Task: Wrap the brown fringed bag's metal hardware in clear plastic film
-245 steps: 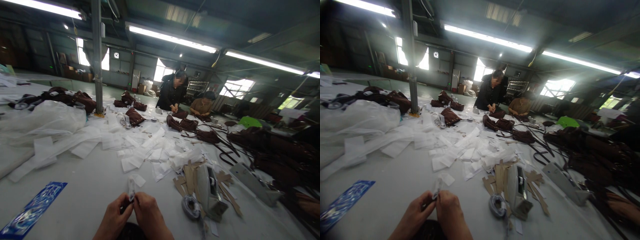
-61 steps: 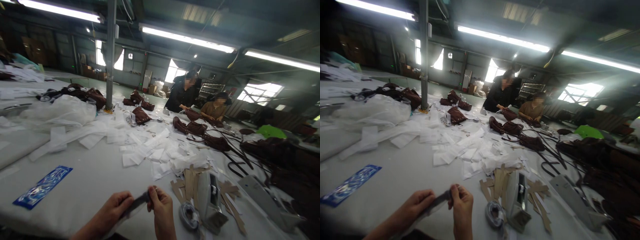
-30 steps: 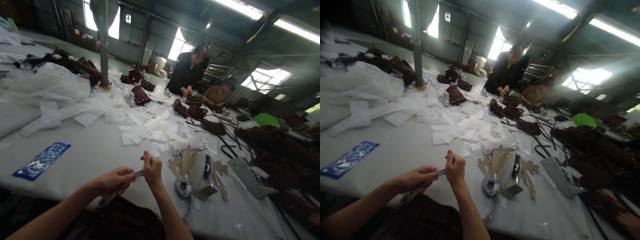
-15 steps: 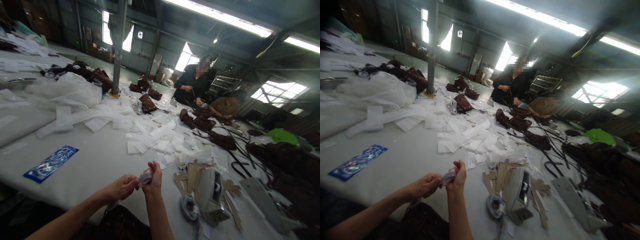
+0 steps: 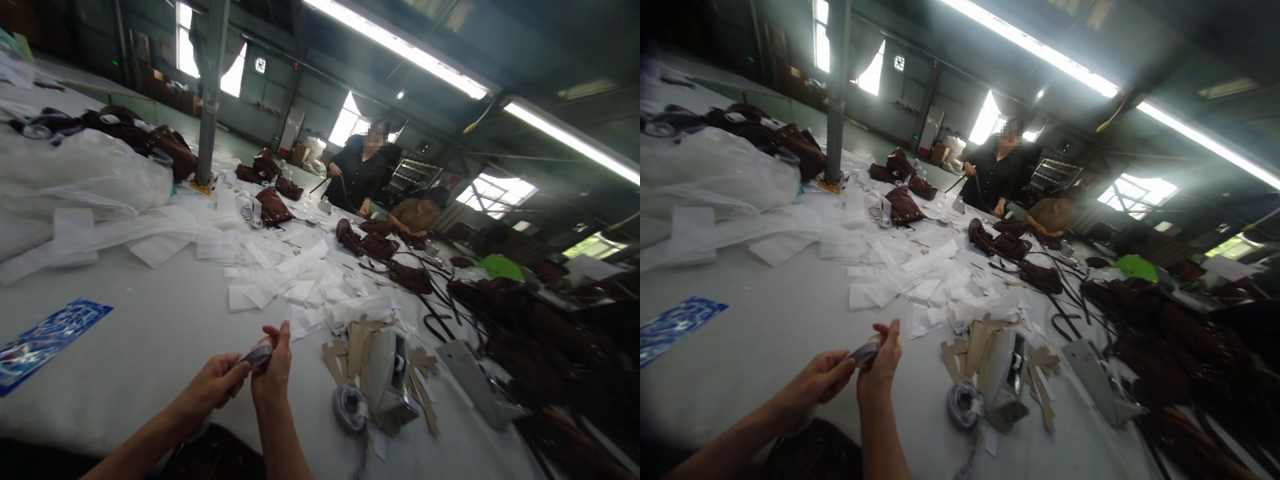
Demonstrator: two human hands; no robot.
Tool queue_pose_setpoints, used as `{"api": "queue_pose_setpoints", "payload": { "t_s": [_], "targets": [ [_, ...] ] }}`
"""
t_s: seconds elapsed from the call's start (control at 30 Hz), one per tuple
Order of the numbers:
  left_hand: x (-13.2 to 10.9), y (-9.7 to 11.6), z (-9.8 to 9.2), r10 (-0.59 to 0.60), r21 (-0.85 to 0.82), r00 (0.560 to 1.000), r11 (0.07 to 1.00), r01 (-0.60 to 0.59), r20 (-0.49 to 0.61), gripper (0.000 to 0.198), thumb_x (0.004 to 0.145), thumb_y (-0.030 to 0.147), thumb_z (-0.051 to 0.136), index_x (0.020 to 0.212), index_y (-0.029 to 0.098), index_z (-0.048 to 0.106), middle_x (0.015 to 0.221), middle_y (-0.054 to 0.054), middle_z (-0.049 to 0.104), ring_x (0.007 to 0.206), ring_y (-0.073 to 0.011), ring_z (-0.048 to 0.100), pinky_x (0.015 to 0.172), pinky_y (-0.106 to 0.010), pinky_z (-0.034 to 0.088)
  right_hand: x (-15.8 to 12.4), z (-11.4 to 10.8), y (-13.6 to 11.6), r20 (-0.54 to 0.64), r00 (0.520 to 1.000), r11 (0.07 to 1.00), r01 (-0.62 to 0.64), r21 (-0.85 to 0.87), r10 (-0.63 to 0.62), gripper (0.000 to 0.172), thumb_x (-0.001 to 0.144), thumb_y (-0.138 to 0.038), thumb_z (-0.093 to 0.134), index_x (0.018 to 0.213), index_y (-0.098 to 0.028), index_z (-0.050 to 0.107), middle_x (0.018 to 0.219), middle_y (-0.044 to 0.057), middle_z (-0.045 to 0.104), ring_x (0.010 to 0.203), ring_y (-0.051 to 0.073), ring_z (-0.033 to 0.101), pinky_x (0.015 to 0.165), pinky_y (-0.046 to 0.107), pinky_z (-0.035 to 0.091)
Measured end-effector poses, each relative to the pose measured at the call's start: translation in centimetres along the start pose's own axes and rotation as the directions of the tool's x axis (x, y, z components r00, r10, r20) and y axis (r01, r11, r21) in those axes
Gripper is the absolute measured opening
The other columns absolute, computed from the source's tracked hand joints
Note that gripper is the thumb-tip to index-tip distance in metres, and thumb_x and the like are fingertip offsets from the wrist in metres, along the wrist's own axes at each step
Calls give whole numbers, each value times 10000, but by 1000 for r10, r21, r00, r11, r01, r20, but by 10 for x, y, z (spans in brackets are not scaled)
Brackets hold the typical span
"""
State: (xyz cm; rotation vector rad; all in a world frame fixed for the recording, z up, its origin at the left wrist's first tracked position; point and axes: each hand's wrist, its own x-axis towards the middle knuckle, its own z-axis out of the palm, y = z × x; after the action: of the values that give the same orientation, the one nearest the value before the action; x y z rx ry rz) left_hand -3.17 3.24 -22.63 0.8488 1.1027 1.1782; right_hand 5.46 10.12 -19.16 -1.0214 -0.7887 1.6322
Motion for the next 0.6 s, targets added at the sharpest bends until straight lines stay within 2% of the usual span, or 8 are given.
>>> {"api": "queue_pose_setpoints", "payload": {
  "t_s": [0.1,0.13,0.23,0.3,0.33,0.4,0.47,0.6],
  "targets": [
    [1,0,-4,-13,-30,1000,999,13,-16,430,819,602,526,715,194,439,493,95,400,345,-30,213,361,-197,117,-9,2,-8,105,983,935,178,-308,-153,456,811,-602,529,768,-168,661,574,-40,469,534,122,467,546,259,383],
    [1,2,-5,-13,-21,1000,1000,12,-20,434,818,601,530,704,192,440,499,92,403,343,-29,219,360,-197,118,-12,1,-12,165,961,859,272,-434,-221,447,812,-594,540,744,-175,678,654,-3,520,641,152,513,631,287,414],
    [0,8,-9,-1,31,999,1000,2,-34,444,814,593,547,678,179,464,497,87,394,346,-27,232,363,-199,115,-17,-7,-21,348,870,495,486,-721,-348,463,828,-620,499,799,-205,703,885,74,565,913,246,523,848,390,402],
    [-2,10,-11,5,48,999,999,-3,-41,451,811,593,556,680,166,494,487,84,392,350,-27,235,366,-198,110,-19,-15,-22,421,853,357,514,-780,-308,497,839,-636,463,932,-203,687,944,94,564,892,249,541,828,395,422],
    [-2,10,-12,4,43,999,999,-2,-44,447,808,587,566,685,161,507,487,81,400,354,-26,238,369,-196,110,-21,-20,-20,445,852,330,519,-788,-276,510,844,-640,447,976,-202,672,951,94,568,851,236,558,792,378,440],
    [-3,10,-11,-11,-25,999,1000,10,-35,423,801,557,601,695,155,526,479,79,406,362,-26,241,374,-189,109,-24,-27,-13,437,866,373,499,-782,-241,491,867,-626,415,904,-205,665,882,71,586,769,206,572,726,334,451],
    [-2,8,-6,-27,-162,999,986,23,-24,395,783,522,647,691,157,525,463,86,395,363,-23,221,376,-185,99,-28,-29,-3,374,889,414,455,-789,-265,516,917,-586,322,748,-203,622,748,42,581,699,187,560,661,304,438],
    [2,4,11,2,-336,994,941,-38,-108,449,759,571,637,638,188,435,458,101,348,372,-28,209,382,-176,145,-30,-22,17,59,950,656,257,-709,-308,558,924,-595,256,613,-206,507,565,-2,529,537,152,491,535,272,395]
  ]
}}
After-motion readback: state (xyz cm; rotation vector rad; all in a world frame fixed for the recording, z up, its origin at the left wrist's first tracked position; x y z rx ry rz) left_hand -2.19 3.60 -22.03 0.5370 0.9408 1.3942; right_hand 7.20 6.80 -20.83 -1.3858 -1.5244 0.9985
